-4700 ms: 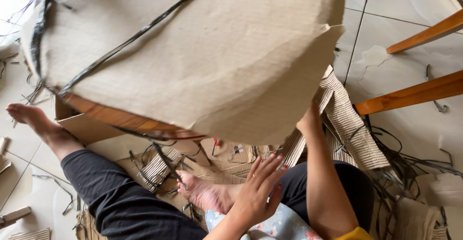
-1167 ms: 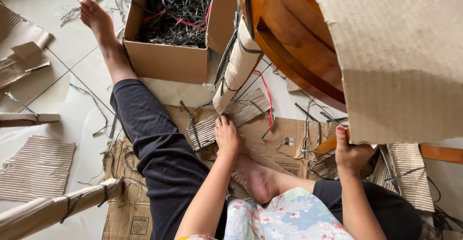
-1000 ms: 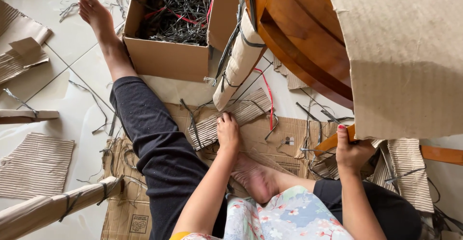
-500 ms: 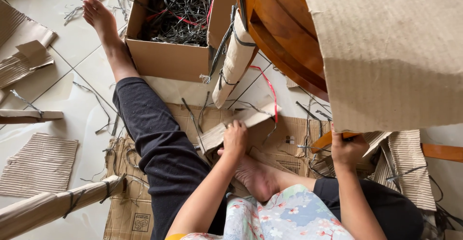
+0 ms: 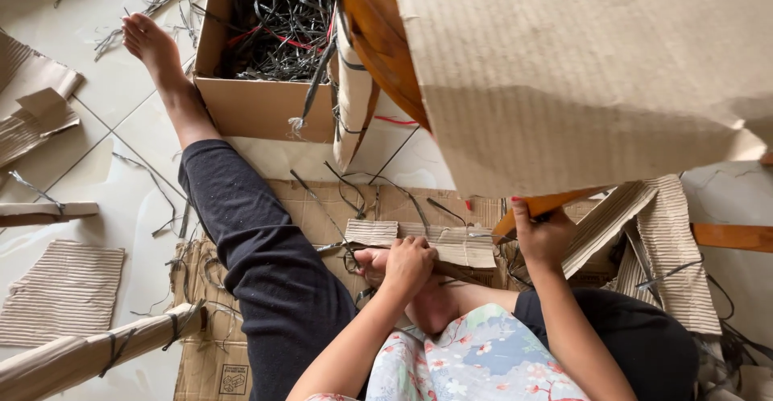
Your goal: Wrapping wooden chair legs with protective cardboard and securing them with ties
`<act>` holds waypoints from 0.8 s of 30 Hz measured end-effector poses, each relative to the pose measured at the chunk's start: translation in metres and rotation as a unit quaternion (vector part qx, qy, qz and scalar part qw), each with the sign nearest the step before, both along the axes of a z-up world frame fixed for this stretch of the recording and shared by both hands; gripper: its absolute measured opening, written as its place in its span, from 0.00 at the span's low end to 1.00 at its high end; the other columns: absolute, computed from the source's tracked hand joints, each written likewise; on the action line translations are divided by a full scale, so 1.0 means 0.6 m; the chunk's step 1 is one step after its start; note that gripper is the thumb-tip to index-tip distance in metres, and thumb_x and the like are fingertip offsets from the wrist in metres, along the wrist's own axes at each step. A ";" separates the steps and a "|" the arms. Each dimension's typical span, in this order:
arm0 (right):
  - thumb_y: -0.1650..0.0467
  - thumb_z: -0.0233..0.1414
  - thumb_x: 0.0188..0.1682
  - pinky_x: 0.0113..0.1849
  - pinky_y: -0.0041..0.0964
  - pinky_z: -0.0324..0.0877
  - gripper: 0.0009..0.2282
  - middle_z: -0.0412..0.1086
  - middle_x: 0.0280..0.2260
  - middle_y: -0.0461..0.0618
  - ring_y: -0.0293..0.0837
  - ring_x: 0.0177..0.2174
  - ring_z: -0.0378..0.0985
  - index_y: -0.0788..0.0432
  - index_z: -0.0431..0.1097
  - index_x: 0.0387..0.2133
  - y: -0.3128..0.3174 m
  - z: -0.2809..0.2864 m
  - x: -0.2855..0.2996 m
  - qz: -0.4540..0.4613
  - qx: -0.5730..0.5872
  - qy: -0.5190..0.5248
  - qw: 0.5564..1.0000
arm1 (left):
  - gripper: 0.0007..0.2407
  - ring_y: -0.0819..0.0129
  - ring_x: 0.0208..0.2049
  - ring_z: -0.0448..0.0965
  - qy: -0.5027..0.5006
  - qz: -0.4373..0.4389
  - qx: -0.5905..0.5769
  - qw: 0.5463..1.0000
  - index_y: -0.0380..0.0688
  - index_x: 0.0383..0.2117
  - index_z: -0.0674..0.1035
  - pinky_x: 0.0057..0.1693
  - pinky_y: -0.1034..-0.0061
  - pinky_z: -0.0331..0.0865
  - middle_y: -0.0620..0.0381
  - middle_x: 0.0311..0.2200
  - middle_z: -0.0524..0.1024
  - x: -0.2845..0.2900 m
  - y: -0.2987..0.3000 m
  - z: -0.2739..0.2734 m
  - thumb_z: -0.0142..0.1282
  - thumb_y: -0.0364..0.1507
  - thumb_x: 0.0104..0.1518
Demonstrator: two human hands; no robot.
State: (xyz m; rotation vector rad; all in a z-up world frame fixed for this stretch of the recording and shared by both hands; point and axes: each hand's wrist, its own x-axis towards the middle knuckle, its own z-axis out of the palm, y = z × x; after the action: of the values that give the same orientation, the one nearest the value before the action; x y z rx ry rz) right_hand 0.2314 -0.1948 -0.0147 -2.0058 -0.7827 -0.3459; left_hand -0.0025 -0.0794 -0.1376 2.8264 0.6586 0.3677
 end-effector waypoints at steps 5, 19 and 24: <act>0.61 0.70 0.44 0.30 0.52 0.73 0.21 0.73 0.19 0.63 0.61 0.29 0.81 0.68 0.71 0.23 0.017 0.023 -0.022 0.007 -0.015 0.019 1.000 | 0.04 0.64 0.33 0.79 0.001 -0.031 -0.023 0.999 0.63 0.20 0.83 0.41 0.70 0.69 0.64 0.24 0.76 -0.008 0.004 0.021 0.58 0.41 0.45; 0.56 0.69 0.42 0.23 0.45 0.71 0.26 0.67 0.11 0.56 0.60 0.21 0.78 0.62 0.66 0.11 0.058 0.032 -0.059 0.035 -0.008 -0.042 0.998 | 0.06 0.63 0.32 0.75 -0.072 -0.168 -0.042 0.982 0.57 0.19 0.75 0.39 0.69 0.68 0.62 0.23 0.70 -0.023 0.031 0.068 0.56 0.39 0.40; 0.56 0.70 0.40 0.23 0.43 0.71 0.24 0.69 0.11 0.56 0.60 0.20 0.78 0.60 0.70 0.11 0.058 0.017 -0.068 0.064 0.010 0.006 0.998 | 0.06 0.64 0.32 0.74 -0.074 -0.178 -0.047 0.980 0.57 0.19 0.74 0.39 0.70 0.68 0.62 0.23 0.69 -0.024 0.032 0.071 0.55 0.39 0.41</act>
State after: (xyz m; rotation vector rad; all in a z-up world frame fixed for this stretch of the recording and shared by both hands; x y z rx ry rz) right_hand 0.1904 -0.1599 -0.0045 -1.9273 -0.8913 -0.2655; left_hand -0.0168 -0.0600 -0.0948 2.7180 0.1296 0.4613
